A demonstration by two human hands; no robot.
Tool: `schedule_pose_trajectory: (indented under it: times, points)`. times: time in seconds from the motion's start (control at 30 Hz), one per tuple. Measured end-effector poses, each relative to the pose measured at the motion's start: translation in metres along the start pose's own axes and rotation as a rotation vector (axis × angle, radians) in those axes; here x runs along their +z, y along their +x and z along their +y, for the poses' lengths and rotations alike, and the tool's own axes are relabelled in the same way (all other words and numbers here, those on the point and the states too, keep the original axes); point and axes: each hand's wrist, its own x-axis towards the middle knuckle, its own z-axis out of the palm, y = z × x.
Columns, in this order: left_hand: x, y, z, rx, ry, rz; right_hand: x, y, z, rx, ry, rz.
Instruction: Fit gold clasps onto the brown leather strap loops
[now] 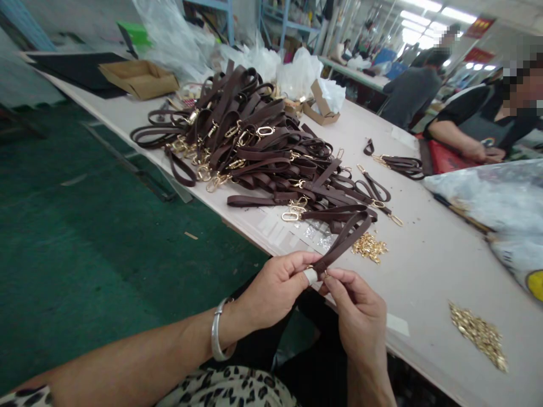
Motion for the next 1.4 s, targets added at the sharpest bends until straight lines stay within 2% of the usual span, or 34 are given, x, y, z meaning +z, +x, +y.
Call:
schedule_pose_trajectory:
  times: [0.13,0.27,0.4,0.53,0.6,0.7,0.8,0.87,0.9,0.97,1.03,1.13,1.23,1.4]
  points:
    - [0.000,-0.001,-0.005,0.047,0.141,0.017,-0.005,-0.002,0.006,0.050,0.021,-0.041]
    - [-0.001,-0.007,-0.006,0.118,0.443,0.031,-0.002,-0.007,0.006,0.082,0.044,-0.013]
    - [-0.008,-0.014,-0.011,0.224,0.732,0.044,0.005,-0.012,0.006,0.091,0.187,0.016]
    - [-0.013,-0.011,-0.024,0.268,0.783,0.023,0.005,-0.015,0.012,0.129,0.232,0.045]
    - [-0.010,-0.008,-0.028,0.216,0.718,0.012,0.003,-0.018,0.012,0.116,0.163,0.075]
    - [0.002,-0.003,-0.029,-0.056,0.456,-0.009,-0.007,-0.021,0.009,0.089,0.023,0.057]
    - [0.008,0.001,-0.029,-0.307,0.173,0.004,-0.040,-0.016,0.013,0.026,-0.192,0.039]
    - [0.007,0.002,-0.028,-0.355,0.099,0.048,-0.081,-0.007,0.023,-0.034,-0.471,0.165]
    - [0.005,0.002,-0.028,-0.363,0.088,0.075,-0.107,0.000,0.030,-0.059,-0.672,0.286]
    - [-0.002,0.002,-0.028,-0.386,0.082,0.126,-0.163,0.015,0.046,-0.015,-0.815,0.437]
    - [-0.008,0.001,-0.031,-0.423,0.077,0.152,-0.217,0.032,0.062,0.060,-0.915,0.533]
    - [-0.016,0.000,-0.039,-0.458,0.081,0.112,-0.273,0.053,0.084,0.209,-1.034,0.587]
    - [-0.021,-0.002,-0.046,-0.461,0.087,0.053,-0.292,0.066,0.101,0.308,-1.125,0.551]
    - [-0.027,-0.006,-0.048,-0.495,0.115,0.031,-0.275,0.074,0.116,0.257,-1.251,0.435]
